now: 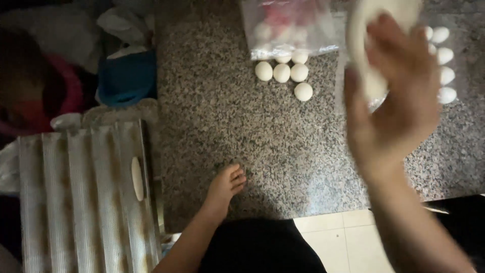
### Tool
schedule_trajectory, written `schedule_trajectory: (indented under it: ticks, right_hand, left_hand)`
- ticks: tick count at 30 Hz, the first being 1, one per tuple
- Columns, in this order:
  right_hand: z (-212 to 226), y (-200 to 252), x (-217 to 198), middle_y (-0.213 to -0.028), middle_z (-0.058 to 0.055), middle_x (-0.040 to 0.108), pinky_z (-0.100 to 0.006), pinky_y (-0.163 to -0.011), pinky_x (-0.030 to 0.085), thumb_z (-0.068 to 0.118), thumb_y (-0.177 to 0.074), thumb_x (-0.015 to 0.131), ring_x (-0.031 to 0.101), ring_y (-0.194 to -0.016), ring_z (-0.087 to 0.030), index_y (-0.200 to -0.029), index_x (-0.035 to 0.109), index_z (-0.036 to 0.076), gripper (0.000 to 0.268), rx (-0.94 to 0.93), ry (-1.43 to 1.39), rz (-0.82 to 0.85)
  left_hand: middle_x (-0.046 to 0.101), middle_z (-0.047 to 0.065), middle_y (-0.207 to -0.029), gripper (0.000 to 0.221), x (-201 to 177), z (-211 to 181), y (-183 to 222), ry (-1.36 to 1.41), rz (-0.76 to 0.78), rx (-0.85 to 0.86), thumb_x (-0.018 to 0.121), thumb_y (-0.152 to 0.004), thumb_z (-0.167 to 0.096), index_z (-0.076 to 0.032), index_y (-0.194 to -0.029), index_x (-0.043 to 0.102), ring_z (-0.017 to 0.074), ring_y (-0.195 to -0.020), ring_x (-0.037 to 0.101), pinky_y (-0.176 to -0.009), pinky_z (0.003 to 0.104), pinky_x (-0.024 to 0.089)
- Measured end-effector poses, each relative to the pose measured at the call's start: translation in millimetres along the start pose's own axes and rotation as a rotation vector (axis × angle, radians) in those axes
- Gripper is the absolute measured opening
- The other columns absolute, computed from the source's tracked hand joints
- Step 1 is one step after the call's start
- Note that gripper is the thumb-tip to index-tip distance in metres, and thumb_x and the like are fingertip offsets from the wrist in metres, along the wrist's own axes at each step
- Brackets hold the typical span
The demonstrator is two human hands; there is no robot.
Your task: Shaping small dough balls into elongated loaves by hand and arranging them on a baking tray for proofing.
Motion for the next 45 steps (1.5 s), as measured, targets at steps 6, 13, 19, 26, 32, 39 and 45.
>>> schedule_trajectory:
  ticks: [6,13,19,26,32,39,45]
  right_hand:
    - [19,246,125,-0.132,-0.022,0.067,-0.066,-0.103,0.054,0.022,-0.104,0.057,0.068,-0.124,-0.044,-0.145,0.049,0.009,0.044,0.914,-0.387,1.374]
    - [-29,293,153,-0.133,-0.015,0.073,-0.055,-0.100,0.057,0.009,-0.098,0.064,0.068,-0.125,-0.039,-0.116,0.071,0.005,0.020,0.863,-0.433,0.903]
    - [-46,246,185,-0.156,-0.016,0.041,-0.053,-0.119,0.046,0.002,-0.086,0.077,0.046,-0.143,-0.040,-0.147,0.057,0.011,0.065,0.477,0.287,1.085]
    - [-15,312,182,-0.156,-0.015,0.042,-0.053,-0.129,0.023,0.018,-0.099,0.068,0.039,-0.150,-0.036,-0.153,0.052,0.008,0.057,0.214,0.493,0.974]
    - [-28,318,190,-0.160,-0.010,0.039,-0.049,-0.131,0.024,0.019,-0.098,0.069,0.043,-0.147,-0.029,-0.155,0.048,0.008,0.062,0.235,0.444,1.130]
    - [-54,290,191,-0.134,-0.007,0.049,-0.039,-0.115,0.038,0.001,-0.092,0.069,0.051,-0.133,-0.030,-0.150,0.055,0.009,0.059,0.532,0.152,0.871]
    - [-3,307,174,-0.144,-0.017,0.049,-0.044,-0.122,0.041,0.011,-0.088,0.078,0.041,-0.149,-0.037,-0.155,0.049,0.000,0.074,0.306,0.366,0.936]
  left_hand:
    - [0.060,0.029,-0.149,0.066,-1,-19,4,-0.177,0.129,0.265,0.058,-0.107,-0.036,0.006,-0.157,0.045,0.0389,-0.130,0.066,-0.108,0.044,0.050]
    - [0.066,0.026,-0.135,0.040,38,-68,-38,-0.628,-0.033,0.763,0.049,-0.111,-0.022,0.001,-0.142,0.061,0.0420,-0.129,0.063,-0.102,0.052,0.055]
    - [0.051,0.016,-0.153,0.046,93,-97,-83,-1.578,-0.112,1.005,0.054,-0.106,-0.010,-0.002,-0.151,0.052,0.0319,-0.146,0.047,-0.107,0.044,0.054]
    - [0.051,0.026,-0.143,0.047,71,-34,-69,-2.030,-0.266,1.423,0.062,-0.101,-0.021,0.005,-0.139,0.057,0.0393,-0.140,0.050,-0.108,0.043,0.053]
    - [0.050,0.024,-0.144,0.054,74,-35,-89,-2.251,-0.387,1.456,0.051,-0.101,-0.032,0.004,-0.141,0.059,0.0381,-0.140,0.046,-0.117,0.042,0.045]
    - [0.040,0.020,-0.156,0.066,78,-75,-57,-1.694,-0.111,1.297,0.060,-0.101,-0.022,0.000,-0.160,0.039,0.0378,-0.146,0.042,-0.112,0.047,0.050]
    - [0.049,0.023,-0.146,0.054,54,-31,-76,-1.896,-0.092,1.523,0.053,-0.102,-0.022,0.003,-0.150,0.050,0.0382,-0.143,0.044,-0.122,0.049,0.041]
Point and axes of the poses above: each hand's wrist, its own y-axis away from the middle knuckle, its own x-axis out of the palm, z = x × y, the point moved 4 cm from there along -y, towards the middle knuckle
